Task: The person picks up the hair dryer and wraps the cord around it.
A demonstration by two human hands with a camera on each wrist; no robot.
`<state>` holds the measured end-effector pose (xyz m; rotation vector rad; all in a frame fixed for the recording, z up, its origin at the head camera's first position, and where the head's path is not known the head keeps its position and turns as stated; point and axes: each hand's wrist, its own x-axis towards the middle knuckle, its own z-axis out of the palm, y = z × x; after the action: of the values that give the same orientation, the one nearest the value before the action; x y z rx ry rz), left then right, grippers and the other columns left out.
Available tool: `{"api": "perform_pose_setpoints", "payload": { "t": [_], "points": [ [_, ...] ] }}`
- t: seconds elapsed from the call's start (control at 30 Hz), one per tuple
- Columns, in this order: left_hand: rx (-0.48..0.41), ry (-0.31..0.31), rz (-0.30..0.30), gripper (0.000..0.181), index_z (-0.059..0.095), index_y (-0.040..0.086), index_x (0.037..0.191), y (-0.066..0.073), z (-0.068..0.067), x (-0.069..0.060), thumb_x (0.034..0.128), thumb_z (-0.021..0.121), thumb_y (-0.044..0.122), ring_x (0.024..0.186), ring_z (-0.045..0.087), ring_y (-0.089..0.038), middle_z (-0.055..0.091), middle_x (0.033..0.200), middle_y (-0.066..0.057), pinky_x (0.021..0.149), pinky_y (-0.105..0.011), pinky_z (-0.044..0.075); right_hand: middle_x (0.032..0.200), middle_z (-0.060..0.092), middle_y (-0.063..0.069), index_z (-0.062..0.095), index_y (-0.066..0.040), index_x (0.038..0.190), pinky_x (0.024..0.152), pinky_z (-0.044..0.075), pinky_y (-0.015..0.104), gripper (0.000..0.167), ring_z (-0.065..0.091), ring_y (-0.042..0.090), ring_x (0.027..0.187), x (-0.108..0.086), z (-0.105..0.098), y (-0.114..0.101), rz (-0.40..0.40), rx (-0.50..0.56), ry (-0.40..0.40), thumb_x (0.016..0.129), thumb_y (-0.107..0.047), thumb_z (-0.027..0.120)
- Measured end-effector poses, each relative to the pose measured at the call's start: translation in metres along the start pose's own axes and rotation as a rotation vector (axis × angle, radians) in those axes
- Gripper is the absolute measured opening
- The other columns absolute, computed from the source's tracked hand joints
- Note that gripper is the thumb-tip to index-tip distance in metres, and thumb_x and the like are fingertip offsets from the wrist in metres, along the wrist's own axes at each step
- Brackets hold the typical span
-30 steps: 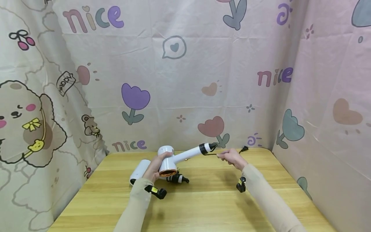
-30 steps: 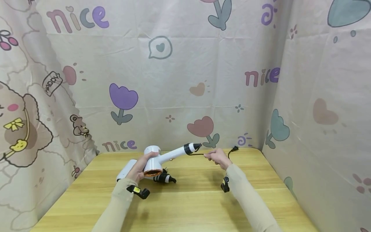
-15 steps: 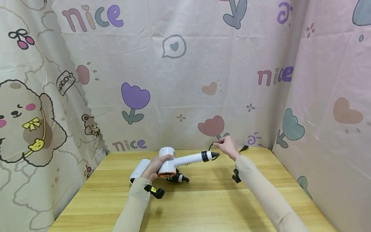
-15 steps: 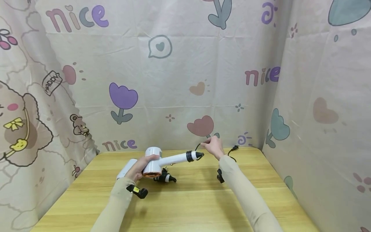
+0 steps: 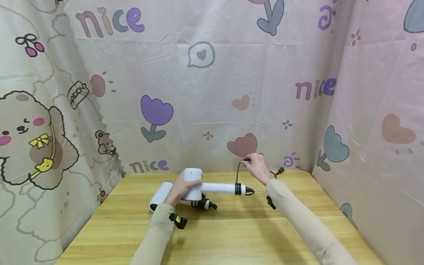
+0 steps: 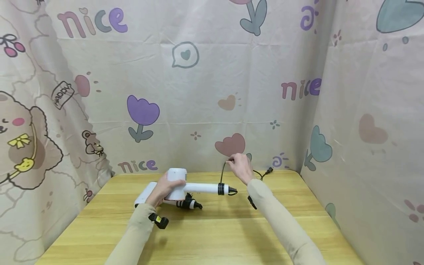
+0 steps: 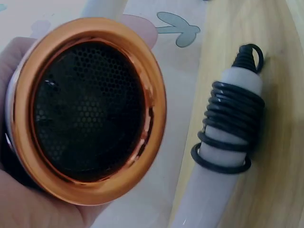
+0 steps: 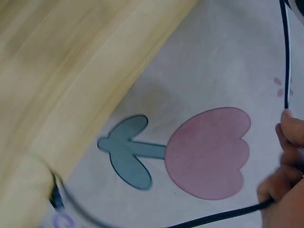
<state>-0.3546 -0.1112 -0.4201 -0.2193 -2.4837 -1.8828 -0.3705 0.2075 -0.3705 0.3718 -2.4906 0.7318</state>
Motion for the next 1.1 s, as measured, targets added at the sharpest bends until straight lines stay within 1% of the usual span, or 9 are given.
{"api": "perform_pose_setpoints", "payload": {
  "t": [0.1,0.2,0.3,0.37,0.53,0.67,0.8,0.9,1.1],
  "points": [
    [0.027,0.014,0.025,0.08,0.043,0.007,0.134,0.001,0.001,-0.001,0.0692,0.085,0.028,0.089,0.065,-0.03,0.059,0.112,-0.02,0.064,-0.039,0.061,0.082,0.075,0.002,0.078,-0.013,0.091,0.057,0.054,0.03,0.013,0.065,0.011,0.063,-0.003,0.001,-0.002,-0.095,-0.095,0.042,0.091,-0.022,0.069],
    [0.049,0.03,0.048,0.079,0.043,0.007,0.133,0.001,0.001,-0.002,0.0694,0.085,0.029,0.089,0.065,-0.03,0.059,0.111,-0.02,0.063,-0.038,0.061,0.082,0.075,0.001,0.079,-0.015,0.09,0.057,0.054,0.032,0.011,0.067,0.014,0.064,-0.004,0.0,-0.007,-0.143,-0.149,0.08,0.09,-0.023,0.071],
    [0.061,0.045,0.044,0.079,0.043,0.007,0.134,-0.001,0.001,-0.004,0.0705,0.085,0.029,0.09,0.064,-0.031,0.059,0.111,-0.02,0.063,-0.038,0.061,0.082,0.075,0.0,0.079,-0.015,0.09,0.059,0.055,0.035,0.008,0.068,0.016,0.067,-0.006,0.0,-0.014,-0.179,-0.155,0.107,0.089,-0.021,0.073],
    [0.055,0.055,0.031,0.079,0.042,0.007,0.135,-0.004,0.0,-0.005,0.0715,0.084,0.027,0.091,0.064,-0.031,0.058,0.112,-0.021,0.063,-0.039,0.061,0.082,0.075,0.0,0.079,-0.015,0.09,0.06,0.056,0.035,0.007,0.068,0.016,0.068,-0.007,0.0,-0.019,-0.218,-0.16,0.121,0.088,-0.02,0.073],
    [0.037,0.072,0.005,0.08,0.04,0.005,0.137,-0.012,-0.001,-0.009,0.0724,0.083,0.026,0.092,0.063,-0.031,0.057,0.113,-0.022,0.063,-0.039,0.061,0.079,0.073,0.0,0.078,-0.015,0.088,0.058,0.055,0.034,0.005,0.068,0.017,0.066,-0.01,0.0,-0.029,-0.29,-0.167,0.165,0.086,-0.018,0.075],
    [0.063,0.106,0.004,0.082,0.04,0.005,0.138,-0.013,0.001,-0.009,0.0717,0.083,0.029,0.094,0.063,-0.032,0.057,0.112,-0.021,0.064,-0.038,0.061,0.079,0.074,0.0,0.078,-0.014,0.09,0.059,0.055,0.034,0.007,0.067,0.017,0.066,-0.015,-0.001,-0.031,-0.295,-0.162,0.165,0.086,-0.019,0.075],
    [0.103,0.152,0.011,0.083,0.041,0.006,0.137,-0.012,0.006,-0.007,0.0708,0.084,0.032,0.095,0.062,-0.033,0.058,0.112,-0.02,0.067,-0.038,0.061,0.082,0.075,0.002,0.079,-0.012,0.092,0.061,0.056,0.033,0.009,0.068,0.016,0.067,-0.021,-0.004,-0.031,-0.266,-0.108,0.139,0.088,-0.018,0.073],
    [0.135,0.18,0.026,0.085,0.041,0.004,0.137,-0.009,0.009,-0.005,0.0701,0.083,0.034,0.094,0.063,-0.033,0.059,0.111,-0.02,0.067,-0.038,0.06,0.083,0.076,0.003,0.079,-0.012,0.093,0.06,0.056,0.032,0.01,0.068,0.014,0.065,-0.024,-0.007,-0.03,-0.233,-0.079,0.136,0.088,-0.018,0.073],
    [0.194,0.231,0.038,0.089,0.039,0.005,0.139,0.0,0.014,-0.001,0.0687,0.082,0.039,0.091,0.064,-0.034,0.059,0.109,-0.021,0.062,-0.036,0.06,0.081,0.076,0.001,0.079,-0.014,0.091,0.055,0.053,0.029,0.01,0.064,0.01,0.057,-0.03,-0.013,-0.031,-0.186,-0.08,0.14,0.089,-0.02,0.072]
  ]
}}
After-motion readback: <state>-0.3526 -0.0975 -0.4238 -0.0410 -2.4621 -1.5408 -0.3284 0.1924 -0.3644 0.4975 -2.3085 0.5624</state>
